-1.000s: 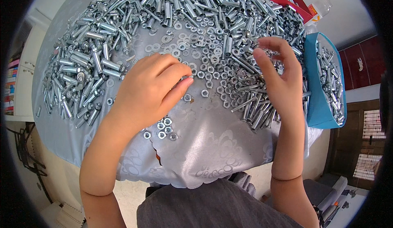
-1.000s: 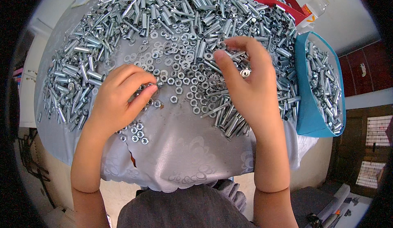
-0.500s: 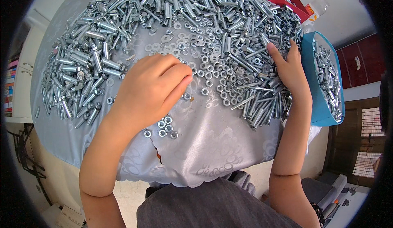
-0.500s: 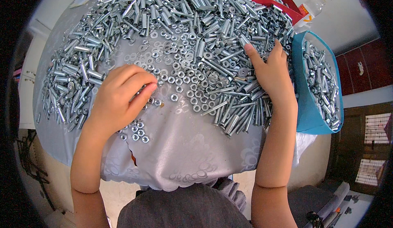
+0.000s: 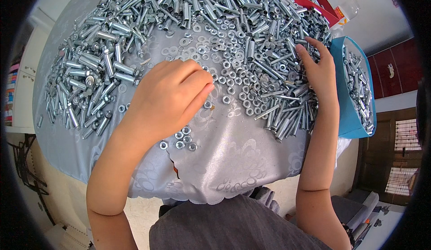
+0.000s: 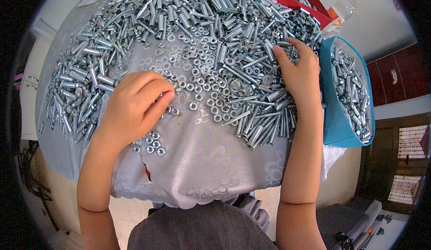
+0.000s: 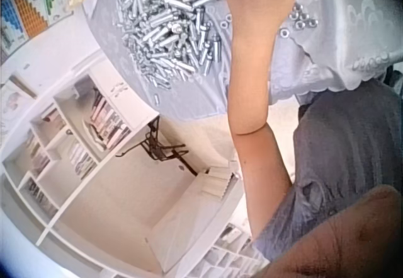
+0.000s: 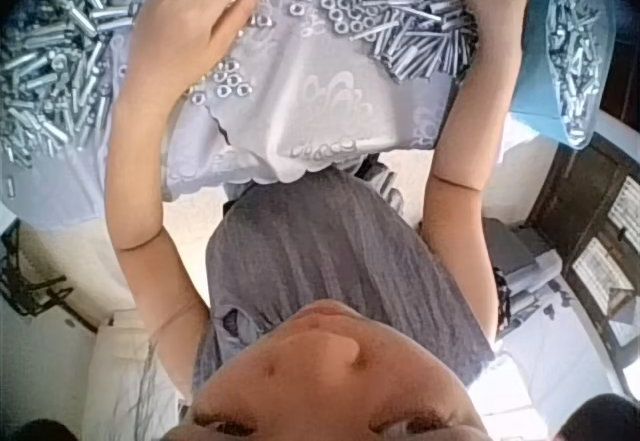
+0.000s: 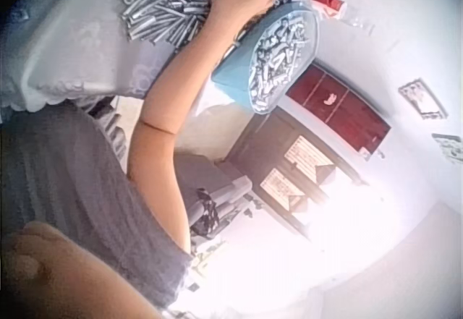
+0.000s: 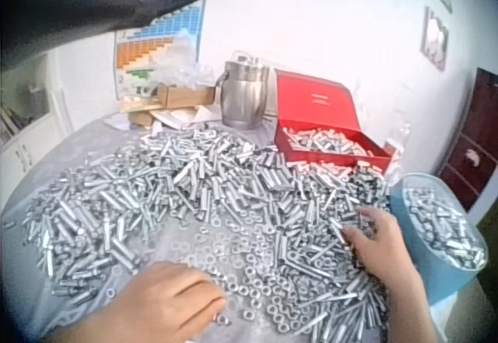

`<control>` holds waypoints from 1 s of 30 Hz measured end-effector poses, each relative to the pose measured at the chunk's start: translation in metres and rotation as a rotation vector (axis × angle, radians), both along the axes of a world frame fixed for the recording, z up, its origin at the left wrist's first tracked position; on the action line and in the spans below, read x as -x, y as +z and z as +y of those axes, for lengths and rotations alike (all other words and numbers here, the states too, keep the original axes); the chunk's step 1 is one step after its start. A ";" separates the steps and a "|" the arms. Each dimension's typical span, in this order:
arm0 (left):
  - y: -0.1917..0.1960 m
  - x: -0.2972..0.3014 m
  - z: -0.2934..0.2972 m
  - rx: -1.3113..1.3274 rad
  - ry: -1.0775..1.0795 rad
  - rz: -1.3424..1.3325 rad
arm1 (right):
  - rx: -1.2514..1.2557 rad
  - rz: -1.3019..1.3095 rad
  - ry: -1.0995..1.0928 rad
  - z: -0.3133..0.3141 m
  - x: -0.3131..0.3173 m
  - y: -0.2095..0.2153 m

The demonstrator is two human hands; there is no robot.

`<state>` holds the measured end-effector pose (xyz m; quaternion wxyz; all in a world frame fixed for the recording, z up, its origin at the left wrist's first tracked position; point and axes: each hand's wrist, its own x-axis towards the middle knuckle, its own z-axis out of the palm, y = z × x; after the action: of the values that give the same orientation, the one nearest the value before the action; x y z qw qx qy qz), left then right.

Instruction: The person repeatedly picks up bolts and washers from a large pile on a table, places a washer onto the bolt, and then screws a nut onto the bolt by hand. The person handles the fasteners one at a time, assembling them into complete units.

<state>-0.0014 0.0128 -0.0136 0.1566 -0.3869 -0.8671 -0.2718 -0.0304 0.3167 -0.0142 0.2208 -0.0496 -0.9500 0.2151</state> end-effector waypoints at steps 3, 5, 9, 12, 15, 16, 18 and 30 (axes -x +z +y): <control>0.000 0.000 0.001 0.005 0.005 -0.006 | 0.116 -0.045 0.134 -0.011 -0.001 0.006; -0.001 0.000 0.000 0.010 0.005 -0.006 | 0.167 -0.037 0.158 -0.017 -0.001 0.003; -0.003 0.000 0.000 0.012 -0.002 0.003 | 0.195 -0.053 0.219 -0.026 -0.006 0.002; -0.003 0.001 0.000 0.013 -0.005 0.003 | 0.185 -0.044 0.303 -0.039 -0.012 0.005; -0.004 0.001 0.000 0.018 -0.006 0.004 | 0.154 -0.038 0.376 -0.053 -0.017 0.009; -0.004 0.001 0.000 0.016 -0.007 0.002 | 0.097 -0.027 0.406 -0.056 -0.019 0.010; -0.004 0.001 0.000 0.014 -0.010 -0.001 | -0.015 -0.006 0.467 -0.060 -0.022 0.012; -0.007 0.002 0.002 0.007 -0.009 0.008 | -0.018 0.013 0.608 -0.068 -0.026 0.009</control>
<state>-0.0029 0.0147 -0.0202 0.1574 -0.3925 -0.8656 -0.2681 -0.0046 0.2485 -0.0051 0.1529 0.2404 -0.9216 0.2634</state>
